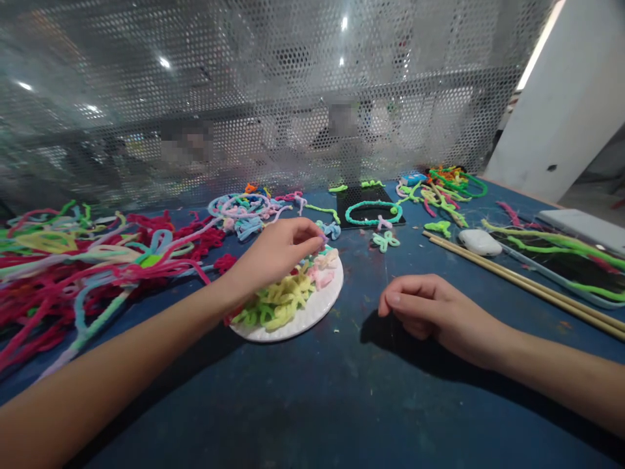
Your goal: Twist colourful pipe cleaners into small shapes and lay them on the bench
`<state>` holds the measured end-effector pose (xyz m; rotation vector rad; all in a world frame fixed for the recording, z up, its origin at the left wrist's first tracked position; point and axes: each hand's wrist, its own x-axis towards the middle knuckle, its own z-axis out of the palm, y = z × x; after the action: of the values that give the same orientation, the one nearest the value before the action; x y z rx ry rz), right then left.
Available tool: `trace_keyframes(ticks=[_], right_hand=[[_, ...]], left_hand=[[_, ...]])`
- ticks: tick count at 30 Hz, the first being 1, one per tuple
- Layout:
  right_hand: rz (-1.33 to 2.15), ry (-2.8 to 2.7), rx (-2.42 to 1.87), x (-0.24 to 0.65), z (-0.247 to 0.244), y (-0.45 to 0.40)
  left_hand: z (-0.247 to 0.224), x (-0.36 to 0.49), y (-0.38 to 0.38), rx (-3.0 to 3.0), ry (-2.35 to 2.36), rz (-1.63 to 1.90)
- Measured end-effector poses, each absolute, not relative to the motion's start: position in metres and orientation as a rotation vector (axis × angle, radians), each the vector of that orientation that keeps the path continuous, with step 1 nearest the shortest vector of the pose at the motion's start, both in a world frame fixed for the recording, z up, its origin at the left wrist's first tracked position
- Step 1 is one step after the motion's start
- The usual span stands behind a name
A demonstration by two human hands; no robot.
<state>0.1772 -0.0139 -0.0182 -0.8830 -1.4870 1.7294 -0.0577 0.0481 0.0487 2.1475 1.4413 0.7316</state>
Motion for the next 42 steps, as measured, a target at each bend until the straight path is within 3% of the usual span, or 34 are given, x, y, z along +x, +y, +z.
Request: trace_keyframes(ticks=[4,8,18,25,33,42], right_hand=[[1.710,-1.526,-0.898,0.177,-0.017,-0.013],[1.706,-1.548,-0.909,0.177,-0.016,-0.013],[1.687,-1.612,-0.965,0.177,-0.015,-0.014],[1.665,-1.647,-1.031,0.177,-0.014,-0.017],[1.650,-1.655,-1.037,0.174,-0.016,-0.015],[1.626,-1.680,-1.053,0.174,-0.015,-0.017]], left_hand=[[0.050,-0.058,0.052,1.598,1.303,0.735],[0.049,-0.057,0.053,1.456,1.243,0.739],[0.075,-0.073,0.052,1.836,1.343,0.973],[0.074,-0.091,0.060,2.045,1.525,0.657],[0.066,-0.089,0.059,2.163,1.398,0.640],[0.060,-0.106,0.079,2.538,1.629,0.459]])
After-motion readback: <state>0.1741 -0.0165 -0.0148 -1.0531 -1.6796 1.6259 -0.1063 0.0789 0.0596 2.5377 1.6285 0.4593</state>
